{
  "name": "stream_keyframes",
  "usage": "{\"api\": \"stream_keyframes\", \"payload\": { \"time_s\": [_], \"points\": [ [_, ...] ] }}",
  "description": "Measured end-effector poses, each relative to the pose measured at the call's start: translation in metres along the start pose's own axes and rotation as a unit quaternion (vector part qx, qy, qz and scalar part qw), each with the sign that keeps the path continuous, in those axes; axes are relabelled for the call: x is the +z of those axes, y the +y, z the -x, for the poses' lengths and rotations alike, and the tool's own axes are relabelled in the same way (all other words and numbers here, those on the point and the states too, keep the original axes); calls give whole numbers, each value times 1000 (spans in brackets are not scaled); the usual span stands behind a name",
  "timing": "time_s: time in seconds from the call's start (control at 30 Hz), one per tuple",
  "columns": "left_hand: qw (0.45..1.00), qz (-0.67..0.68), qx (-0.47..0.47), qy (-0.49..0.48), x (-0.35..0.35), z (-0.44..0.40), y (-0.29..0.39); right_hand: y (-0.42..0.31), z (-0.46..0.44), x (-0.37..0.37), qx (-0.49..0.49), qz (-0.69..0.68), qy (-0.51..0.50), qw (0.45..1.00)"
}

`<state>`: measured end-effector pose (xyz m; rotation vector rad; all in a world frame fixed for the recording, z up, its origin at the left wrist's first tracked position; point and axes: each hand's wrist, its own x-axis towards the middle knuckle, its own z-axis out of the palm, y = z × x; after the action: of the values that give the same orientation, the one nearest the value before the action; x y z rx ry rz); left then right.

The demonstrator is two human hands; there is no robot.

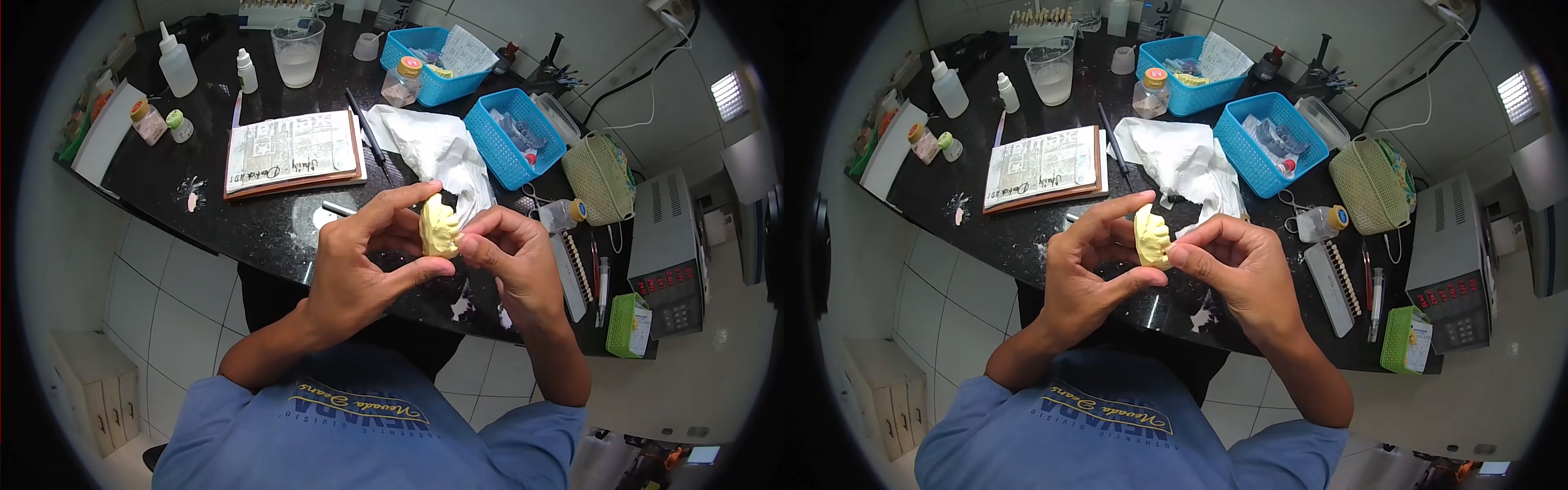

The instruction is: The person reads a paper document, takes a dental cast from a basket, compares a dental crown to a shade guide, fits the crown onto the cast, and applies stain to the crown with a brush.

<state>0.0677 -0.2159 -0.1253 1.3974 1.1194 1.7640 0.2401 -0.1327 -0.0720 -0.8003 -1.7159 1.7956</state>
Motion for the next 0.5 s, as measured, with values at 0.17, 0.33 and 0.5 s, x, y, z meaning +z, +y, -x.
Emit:
{"api": "stream_keyframes", "payload": {
  "time_s": [0.17,0.33,0.5],
  "points": [
    [1000,8,-20,-6,1,1,-3,0,2,-1,-18,31,5,999],
    [1000,9,-8,-9,1,1,-2,0,3,1,-26,39,16,999],
    [998,21,-58,-27,-2,4,5,0,4,4,-38,48,14,998]
  ]
}}
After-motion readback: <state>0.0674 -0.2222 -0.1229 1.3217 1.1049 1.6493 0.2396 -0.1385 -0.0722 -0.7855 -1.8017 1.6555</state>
